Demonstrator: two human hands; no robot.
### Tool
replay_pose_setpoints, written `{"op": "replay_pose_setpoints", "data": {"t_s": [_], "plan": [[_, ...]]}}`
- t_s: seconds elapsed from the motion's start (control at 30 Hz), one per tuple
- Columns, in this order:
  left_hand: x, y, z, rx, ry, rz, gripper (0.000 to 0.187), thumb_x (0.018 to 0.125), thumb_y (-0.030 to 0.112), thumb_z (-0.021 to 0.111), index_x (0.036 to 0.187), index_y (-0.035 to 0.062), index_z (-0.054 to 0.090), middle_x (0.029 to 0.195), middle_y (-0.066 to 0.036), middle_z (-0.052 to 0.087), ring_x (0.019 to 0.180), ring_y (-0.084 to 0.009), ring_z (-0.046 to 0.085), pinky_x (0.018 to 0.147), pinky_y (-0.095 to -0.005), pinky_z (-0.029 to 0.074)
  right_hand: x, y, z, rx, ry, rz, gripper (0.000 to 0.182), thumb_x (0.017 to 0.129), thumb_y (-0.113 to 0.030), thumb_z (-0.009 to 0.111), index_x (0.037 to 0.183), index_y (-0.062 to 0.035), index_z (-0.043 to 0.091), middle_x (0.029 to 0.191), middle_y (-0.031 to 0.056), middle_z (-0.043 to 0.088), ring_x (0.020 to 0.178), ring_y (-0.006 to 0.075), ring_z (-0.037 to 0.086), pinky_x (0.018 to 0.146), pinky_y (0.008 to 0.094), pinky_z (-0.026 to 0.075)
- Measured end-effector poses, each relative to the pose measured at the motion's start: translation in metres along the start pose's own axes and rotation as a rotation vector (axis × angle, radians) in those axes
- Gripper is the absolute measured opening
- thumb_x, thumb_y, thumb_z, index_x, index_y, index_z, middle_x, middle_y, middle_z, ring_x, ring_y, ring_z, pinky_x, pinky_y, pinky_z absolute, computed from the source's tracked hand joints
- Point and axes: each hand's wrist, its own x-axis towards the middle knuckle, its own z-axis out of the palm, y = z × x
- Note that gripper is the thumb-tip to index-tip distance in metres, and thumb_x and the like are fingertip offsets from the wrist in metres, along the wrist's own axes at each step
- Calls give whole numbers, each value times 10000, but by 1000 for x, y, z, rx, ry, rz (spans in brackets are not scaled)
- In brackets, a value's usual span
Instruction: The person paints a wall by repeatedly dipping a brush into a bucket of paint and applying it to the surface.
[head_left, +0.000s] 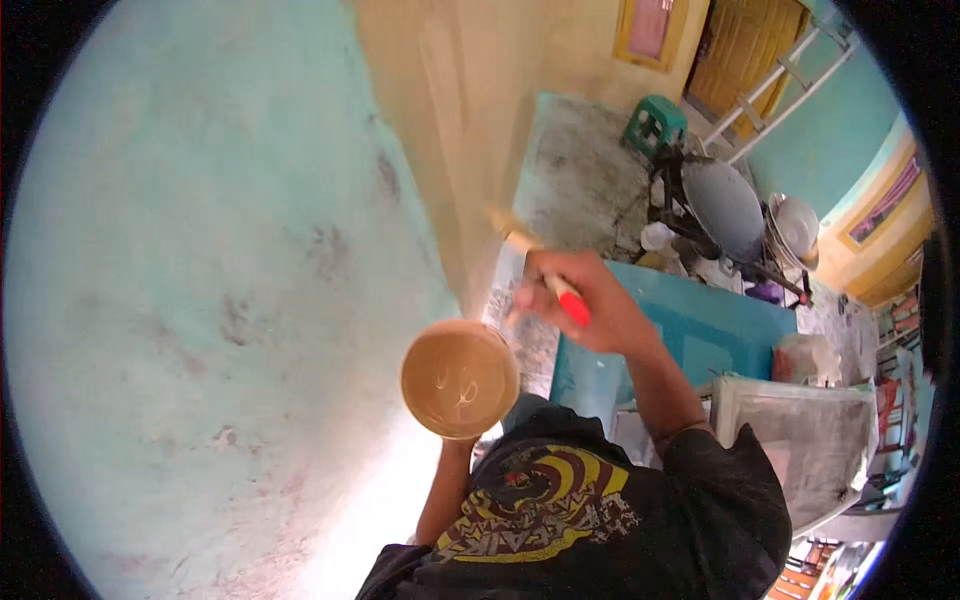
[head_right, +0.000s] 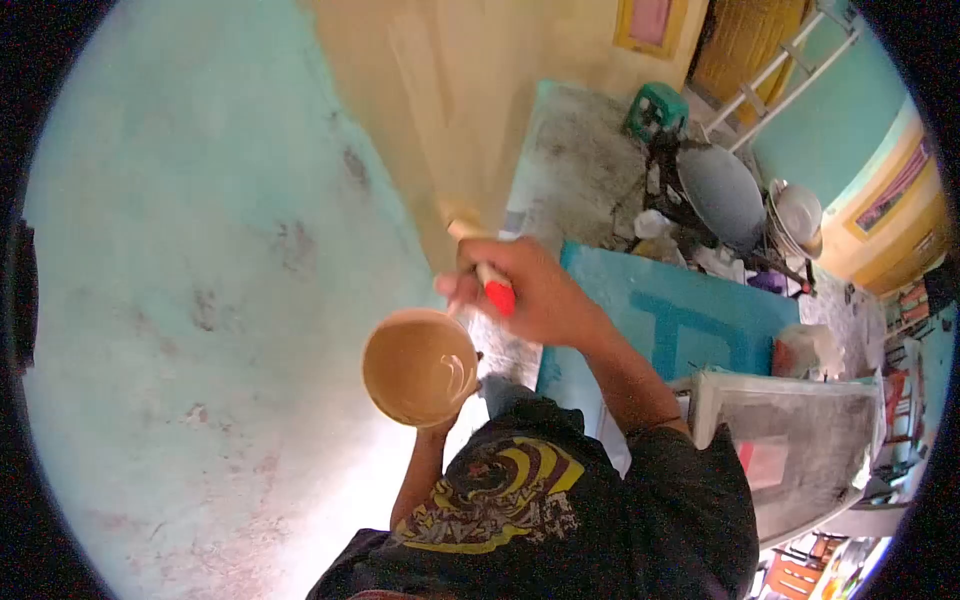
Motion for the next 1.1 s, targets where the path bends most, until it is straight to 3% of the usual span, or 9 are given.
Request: {"op": "replay_pose_setpoints", "data": {"t_s": [0.2, 0.33, 0.43, 0.47, 0.73, 0.8, 0.9, 1.07, 1.1], "plan": [[-21, 15, 7, 183, 115, 14, 702, 936, 379, 652, 1513, 130, 338, 1464, -130, 472, 1322, -308, 498, 1070, -497, 473, 11, -72, 13, -353, -331, -225, 453, 967, -507, 588, 847, -75, 645, 798, 122, 690, 698, 340, 675, 621, 439, 515], [-22, 20, -15, -909, 210, -144, 798, 899, 687, 473, 1500, 170, 380, 1456, -115, 478, 1341, -349, 468, 1088, -592, 410, 16, -53, 50, -502, -447, -197, 549, 962, -566, 557, 742, -85, 704, 775, 148, 676, 701, 356, 674, 633, 457, 520], [-37, 24, -24, -827, 209, -276, 1036, 753, 913, 303, 1560, 263, 301, 1612, -83, 286, 1466, -397, 284, 1129, -700, 260, 28, -23, 81, -650, -671, -157, 482, 930, -514, 608, 777, -72, 726, 736, 148, 679, 701, 361, 669, 654, 470, 531], [-41, 21, -25, -941, 132, -183, 995, 828, 853, 329, 1582, 212, 220, 1593, -180, 292, 1418, -483, 333, 1070, -751, 311, 32, -5, 90, -611, -703, -213, 462, 912, -475, 632, 717, -64, 711, 725, 166, 677, 698, 368, 673, 665, 477, 539], [-33, 41, -25, -1143, -91, -56, 904, 838, 699, 402, 1584, 212, 249, 1628, -143, 255, 1455, -464, 292, 1114, -778, 208, 67, 42, 122, -780, -912, -709, 286, 902, -374, 641, 853, -123, 768, 735, 125, 697, 707, 345, 686, 647, 456, 540], [-30, 47, -18, -1222, -135, 15, 910, 830, 676, 457, 1584, 211, 247, 1633, -148, 245, 1464, -457, 272, 1117, -798, 170, 75, 12, 103, -703, -900, -606, 284, 906, -380, 644, 879, -126, 768, 742, 118, 705, 703, 340, 688, 641, 449, 544], [-27, 54, -9, -1049, 183, -10, 919, 825, 669, 478, 1586, 213, 240, 1639, -151, 227, 1465, -471, 255, 1118, -807, 146, 84, -5, 78, -551, -807, -565, 282, 914, -376, 658, 916, -115, 765, 749, 115, 716, 690, 317, 698, 646, 419, 553], [3, 52, -3, -1243, -220, 34, 907, 815, 675, 492, 1577, 230, 281, 1629, -151, 263, 1454, -445, 296, 1105, -806, 164, 98, -10, 34, -286, -714, -330, 260, 907, -312, 723, 929, -55, 757, 753, 110, 734, 658, 213, 720, 651, 322, 555], [9, 61, 4, -1172, -88, -11, 909, 816, 673, 490, 1578, 228, 274, 1628, -148, 260, 1455, -449, 291, 1108, -808, 160, 101, -10, 25, -250, -654, -289, 243, 898, -284, 742, 924, -43, 756, 749, 107, 736, 655, 185, 718, 649, 305, 552]]}}
